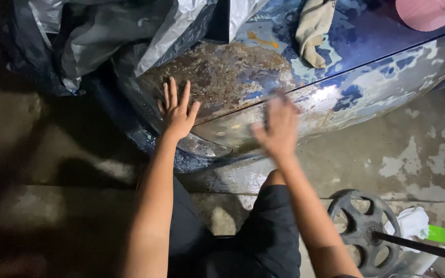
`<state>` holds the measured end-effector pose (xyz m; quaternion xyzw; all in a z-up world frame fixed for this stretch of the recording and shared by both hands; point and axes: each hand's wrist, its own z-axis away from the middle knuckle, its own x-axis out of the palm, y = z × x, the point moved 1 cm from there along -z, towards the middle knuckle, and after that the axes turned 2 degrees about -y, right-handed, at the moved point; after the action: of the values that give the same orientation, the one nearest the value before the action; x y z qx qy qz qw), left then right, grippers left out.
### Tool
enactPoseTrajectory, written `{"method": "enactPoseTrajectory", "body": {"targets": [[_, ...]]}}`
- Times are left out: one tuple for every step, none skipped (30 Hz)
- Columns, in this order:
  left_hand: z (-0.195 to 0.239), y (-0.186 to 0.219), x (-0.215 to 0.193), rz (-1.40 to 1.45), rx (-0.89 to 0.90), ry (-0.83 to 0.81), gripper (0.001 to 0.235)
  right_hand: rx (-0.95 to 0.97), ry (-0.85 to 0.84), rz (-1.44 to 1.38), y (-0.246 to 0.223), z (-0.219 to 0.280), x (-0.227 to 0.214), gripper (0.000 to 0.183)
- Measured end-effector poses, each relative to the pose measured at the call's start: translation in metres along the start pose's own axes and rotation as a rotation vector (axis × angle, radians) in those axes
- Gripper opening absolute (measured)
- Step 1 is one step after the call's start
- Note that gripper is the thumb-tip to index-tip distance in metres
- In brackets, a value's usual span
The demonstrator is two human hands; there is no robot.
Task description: Manually sanding a car fender using a sanding block to prepare the surface for painting or repair.
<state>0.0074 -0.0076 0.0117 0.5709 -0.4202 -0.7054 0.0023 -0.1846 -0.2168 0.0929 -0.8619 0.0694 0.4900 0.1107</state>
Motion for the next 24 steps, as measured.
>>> {"method": "enactPoseTrajectory", "body": {"targets": [[0.0,0.001,0.0,0.002,0.004,-0.001,0.064,0.002,0.001,0.004,0.029,0.008,0.015,0.085],[0.001,0.002,-0.001,-0.002,-0.001,0.008,0.064,0.166,-0.039,0.096,0.061,0.016,0.029,0.089],[0.002,0.004,-0.001,-0.006,-0.005,0.016,0.064,0.33,-0.078,0.188,0.092,0.023,0.043,0.094],[0.003,0.005,0.0,-0.006,-0.005,0.014,0.064,0.332,-0.079,0.188,0.067,0.024,0.048,0.094],[0.004,0.006,0.002,-0.013,-0.016,0.008,0.064,0.265,-0.025,0.14,0.04,0.024,0.052,0.098],[0.002,0.006,0.0,-0.022,-0.026,0.014,0.064,0.192,0.037,0.088,0.014,0.018,0.057,0.104],[-0.001,0.005,-0.003,-0.025,-0.026,0.023,0.064,0.187,0.045,0.084,-0.014,0.03,0.069,0.104],[0.001,0.005,-0.002,-0.026,-0.025,0.018,0.063,0.057,-0.031,0.071,-0.044,0.048,0.08,0.104],[0.002,0.005,-0.001,-0.026,-0.024,0.014,0.063,-0.072,-0.105,0.058,-0.073,0.067,0.091,0.105],[0.003,0.003,0.0,-0.031,-0.016,0.013,0.063,-0.065,-0.099,0.059,-0.062,0.069,0.089,0.105],[0.003,0.001,0.002,-0.033,-0.007,0.02,0.063,-0.114,-0.084,0.013,-0.053,0.071,0.087,0.1],[0.002,-0.002,0.003,-0.034,0.001,0.029,0.063,-0.166,-0.07,-0.033,-0.043,0.071,0.086,0.096],[-0.003,-0.001,0.006,-0.036,0.006,0.03,0.063,-0.163,-0.065,-0.032,-0.013,0.053,0.074,0.096],[-0.003,0.0,0.011,0.021,0.023,0.129,0.061,-0.055,-0.013,-0.013,0.018,0.041,0.06,0.089],[-0.004,-0.001,0.016,0.079,0.04,0.228,0.059,0.053,0.04,0.006,0.049,0.03,0.047,0.082],[-0.012,0.003,0.028,0.084,0.043,0.226,0.059,0.054,0.04,0.012,0.065,0.029,0.048,0.082],[-0.02,0.007,0.038,0.032,-0.016,0.348,0.058,0.165,0.034,0.159,0.082,0.028,0.049,0.085],[-0.028,0.012,0.05,-0.019,-0.071,0.466,0.056,0.281,0.029,0.308,0.099,0.029,0.049,0.088],[-0.026,0.013,0.056,-0.014,-0.065,0.462,0.056,0.286,0.029,0.316,0.071,0.035,0.052,0.088],[-0.03,0.015,0.059,-0.029,-0.118,0.525,0.055,0.241,0.073,0.177,0.043,0.035,0.056,0.093],[-0.034,0.017,0.063,-0.044,-0.17,0.588,0.053,0.193,0.118,0.038,0.016,0.035,0.061,0.098],[-0.032,0.017,0.06,-0.039,-0.161,0.58,0.053,0.203,0.118,0.047,-0.008,0.046,0.07,0.098],[-0.031,0.018,0.059,0.006,-0.147,0.581,0.054,0.065,0.068,0.007,-0.034,0.056,0.081,0.1],[-0.026,0.015,0.056,0.046,-0.135,0.579,0.056,-0.07,0.017,-0.04,-0.063,0.068,0.092,0.104]]}}
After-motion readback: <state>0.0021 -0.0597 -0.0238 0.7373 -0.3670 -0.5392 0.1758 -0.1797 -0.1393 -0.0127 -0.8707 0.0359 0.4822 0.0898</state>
